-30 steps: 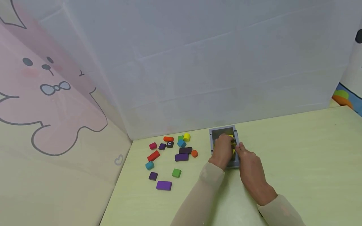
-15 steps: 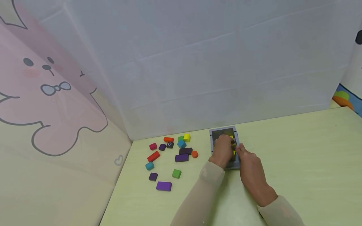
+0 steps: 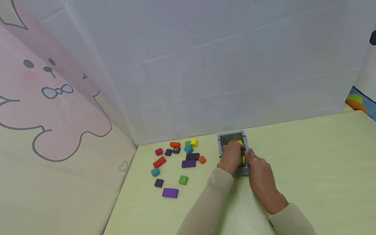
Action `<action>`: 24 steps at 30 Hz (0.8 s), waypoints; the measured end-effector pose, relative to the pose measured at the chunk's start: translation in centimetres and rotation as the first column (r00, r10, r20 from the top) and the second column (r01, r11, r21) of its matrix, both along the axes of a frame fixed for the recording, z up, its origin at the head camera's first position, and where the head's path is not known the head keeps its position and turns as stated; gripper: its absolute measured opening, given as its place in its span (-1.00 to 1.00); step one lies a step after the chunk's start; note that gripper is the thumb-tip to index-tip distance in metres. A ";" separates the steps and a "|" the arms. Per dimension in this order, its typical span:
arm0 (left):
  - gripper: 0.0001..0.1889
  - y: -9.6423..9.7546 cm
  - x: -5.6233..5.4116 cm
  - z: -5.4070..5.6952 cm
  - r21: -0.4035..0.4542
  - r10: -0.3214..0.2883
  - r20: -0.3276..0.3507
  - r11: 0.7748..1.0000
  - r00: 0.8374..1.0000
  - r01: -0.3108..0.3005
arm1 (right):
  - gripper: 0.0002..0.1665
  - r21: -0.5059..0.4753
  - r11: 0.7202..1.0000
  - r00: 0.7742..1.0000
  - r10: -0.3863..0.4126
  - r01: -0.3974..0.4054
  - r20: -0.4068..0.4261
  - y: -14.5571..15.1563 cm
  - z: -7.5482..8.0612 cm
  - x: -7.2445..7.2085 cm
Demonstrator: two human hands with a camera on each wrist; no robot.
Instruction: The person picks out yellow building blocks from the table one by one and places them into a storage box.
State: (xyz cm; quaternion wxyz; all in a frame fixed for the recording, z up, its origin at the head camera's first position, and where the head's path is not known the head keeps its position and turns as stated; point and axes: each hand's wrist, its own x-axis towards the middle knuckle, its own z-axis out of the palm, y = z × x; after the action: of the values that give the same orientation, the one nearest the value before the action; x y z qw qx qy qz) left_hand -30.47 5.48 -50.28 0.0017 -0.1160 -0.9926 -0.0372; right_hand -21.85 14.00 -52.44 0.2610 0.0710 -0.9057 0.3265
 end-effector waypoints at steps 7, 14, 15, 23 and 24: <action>-0.89 0.1 0.1 0.1 -0.006 0.007 0.028 1.000 1.000 -0.007 | -0.60 0.002 1.000 1.000 0.004 -0.004 0.004 -0.1 0.3 0.1; -0.86 -0.2 0.4 -0.2 0.003 -0.005 0.001 1.000 1.000 0.005 | -0.62 0.003 1.000 1.000 0.002 -0.002 0.012 0.0 0.3 0.1; -0.87 -0.3 0.5 -0.2 0.003 -0.010 -0.015 1.000 1.000 0.010 | -0.62 0.005 1.000 1.000 0.003 -0.003 0.009 0.0 0.3 0.1; -0.77 -1.2 1.1 0.5 0.063 -0.047 -0.091 0.997 0.995 0.053 | -0.59 0.001 1.000 1.000 -0.006 0.006 -0.030 0.0 0.1 0.1; -0.76 -1.3 1.2 0.7 0.072 -0.053 -0.097 0.996 0.994 0.060 | -0.59 -0.001 1.000 0.999 -0.007 0.007 -0.036 0.0 0.1 0.1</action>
State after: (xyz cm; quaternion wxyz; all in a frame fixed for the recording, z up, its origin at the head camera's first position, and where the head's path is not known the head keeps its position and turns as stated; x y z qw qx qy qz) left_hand -29.25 4.14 -49.57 0.0521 -0.1457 -0.9855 -0.0689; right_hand -21.76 13.98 -52.33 0.2783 0.0738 -0.9010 0.3245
